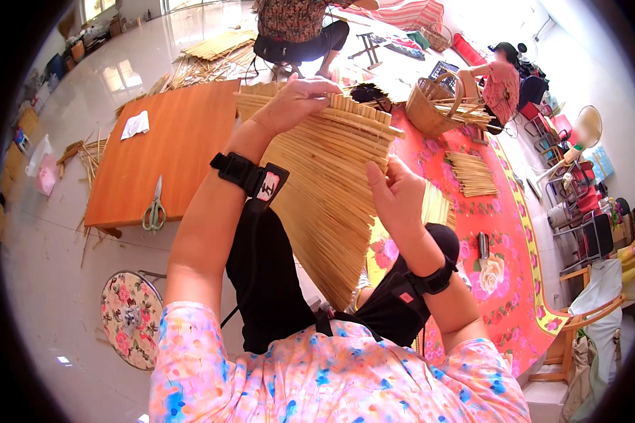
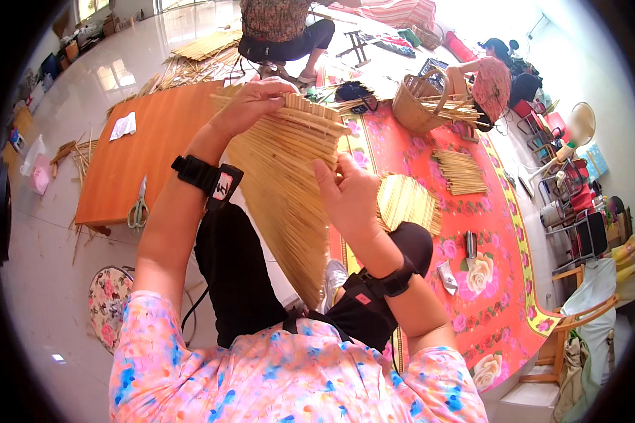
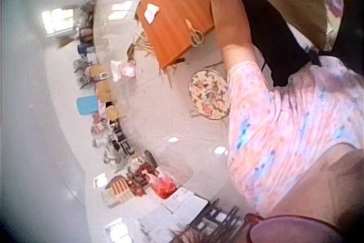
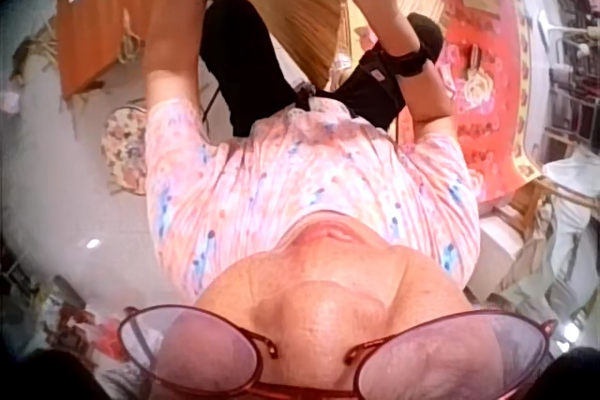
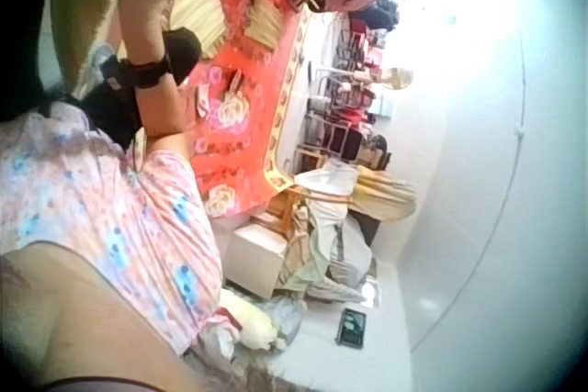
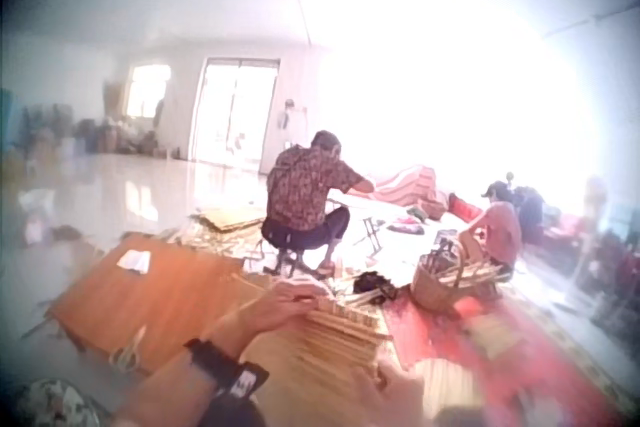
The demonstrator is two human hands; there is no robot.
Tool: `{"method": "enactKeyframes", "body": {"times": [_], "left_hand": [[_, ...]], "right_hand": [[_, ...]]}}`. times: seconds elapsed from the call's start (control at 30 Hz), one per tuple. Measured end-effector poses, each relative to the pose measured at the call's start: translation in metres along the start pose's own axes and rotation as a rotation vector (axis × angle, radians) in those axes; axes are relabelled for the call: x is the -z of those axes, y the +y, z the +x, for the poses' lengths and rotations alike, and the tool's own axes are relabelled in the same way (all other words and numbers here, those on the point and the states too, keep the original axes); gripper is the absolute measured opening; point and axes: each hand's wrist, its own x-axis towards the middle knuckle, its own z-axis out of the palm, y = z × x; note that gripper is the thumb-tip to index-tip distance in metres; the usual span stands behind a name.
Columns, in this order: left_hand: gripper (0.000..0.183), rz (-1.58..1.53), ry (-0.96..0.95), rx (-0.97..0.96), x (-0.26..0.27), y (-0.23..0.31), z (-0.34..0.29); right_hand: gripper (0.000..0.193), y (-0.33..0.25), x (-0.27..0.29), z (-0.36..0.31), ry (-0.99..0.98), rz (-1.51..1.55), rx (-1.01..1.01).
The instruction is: The person sits on the floor and weaves a bamboo mat using a needle and white thread. They trim the mat edges with scissors and pliers, then stitch the bamboo strips together along the edge to secure them.
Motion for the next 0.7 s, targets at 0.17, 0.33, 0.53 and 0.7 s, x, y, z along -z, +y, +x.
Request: {"method": "enactKeyframes", "body": {"times": [0.17, 0.33, 0.53, 0.7], "left_hand": [[0.026, -0.139, -0.013, -0.151, -0.011, -0.018, 0.004], [0.031, 0.076, 0.113, -0.228, -0.009, -0.017, -0.011], [0.030, -0.440, 0.103, 0.206, 0.077, -0.061, -0.103], [0.037, 0.357, 0.195, 0.825, 0.116, -0.248, -0.296]], "right_hand": [[0.024, -0.003, -0.018, -0.013, 0.133, -0.223, 0.165], [0.029, -0.002, -0.026, 0.000, 0.176, -0.362, 0.092], [0.038, 0.033, -0.019, 0.004, 0.294, -0.443, 0.103], [0.036, 0.024, -0.034, 0.001, 0.286, -0.273, 0.101]]}}
